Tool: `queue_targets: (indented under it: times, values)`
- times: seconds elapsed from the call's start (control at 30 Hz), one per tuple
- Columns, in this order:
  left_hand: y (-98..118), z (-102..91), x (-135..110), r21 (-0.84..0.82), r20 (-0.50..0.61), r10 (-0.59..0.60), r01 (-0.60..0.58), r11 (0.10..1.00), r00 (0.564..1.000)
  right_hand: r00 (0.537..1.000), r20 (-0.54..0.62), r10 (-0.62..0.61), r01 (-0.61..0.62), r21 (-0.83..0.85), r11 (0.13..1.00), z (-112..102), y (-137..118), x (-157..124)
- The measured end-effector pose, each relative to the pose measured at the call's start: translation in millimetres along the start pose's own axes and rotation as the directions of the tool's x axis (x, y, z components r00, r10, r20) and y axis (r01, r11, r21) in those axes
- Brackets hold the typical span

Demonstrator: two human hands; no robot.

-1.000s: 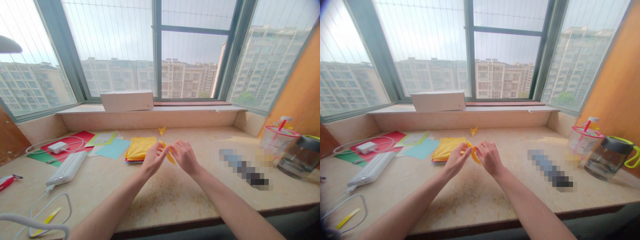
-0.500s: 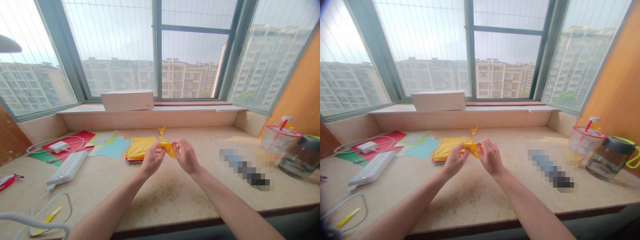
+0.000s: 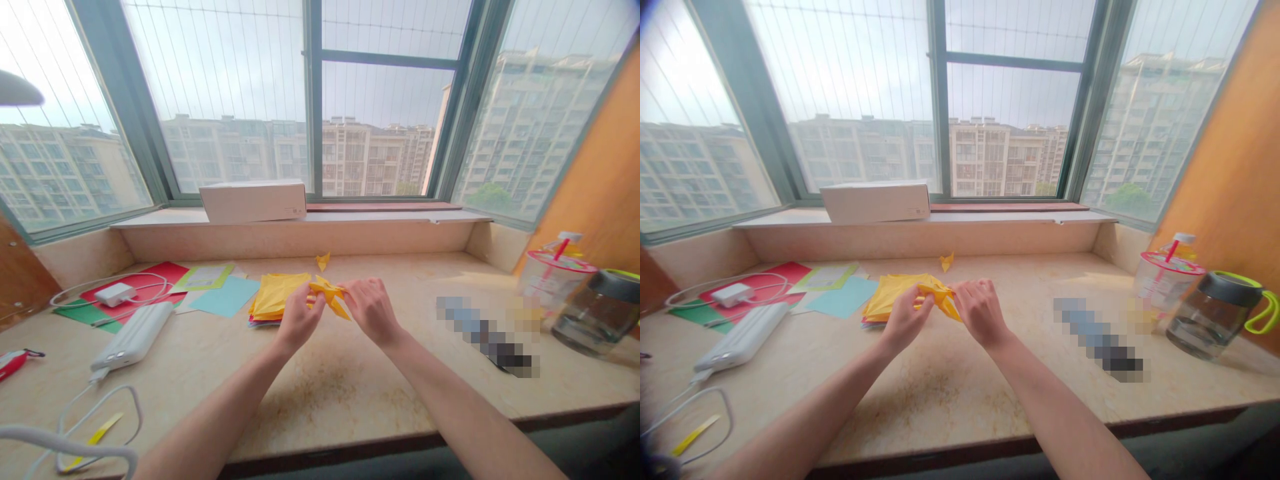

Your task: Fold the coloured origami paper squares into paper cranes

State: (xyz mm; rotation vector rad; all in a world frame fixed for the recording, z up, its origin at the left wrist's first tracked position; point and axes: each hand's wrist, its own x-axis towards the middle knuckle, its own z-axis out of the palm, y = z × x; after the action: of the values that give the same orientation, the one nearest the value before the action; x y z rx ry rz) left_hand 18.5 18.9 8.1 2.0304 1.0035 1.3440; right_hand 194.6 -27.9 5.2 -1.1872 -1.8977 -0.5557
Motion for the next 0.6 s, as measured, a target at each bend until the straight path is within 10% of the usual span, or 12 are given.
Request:
queue_targets:
  times: [0.4,0.6]
  values:
    - [-8.9,-1.2,0.0,0.113,-0.099,0.227,-0.216,0.97,0.969,0.999,0.012,0.036,-0.037,0.13,0.991,8.2,2.5,-4.0]
    - [-10.0,-6.1,-1.6,0.303,0.05,0.395,-0.391,0.869,0.917,1.0,0.019,0.018,-0.021,0.156,0.987,8.9,1.5,-5.2]
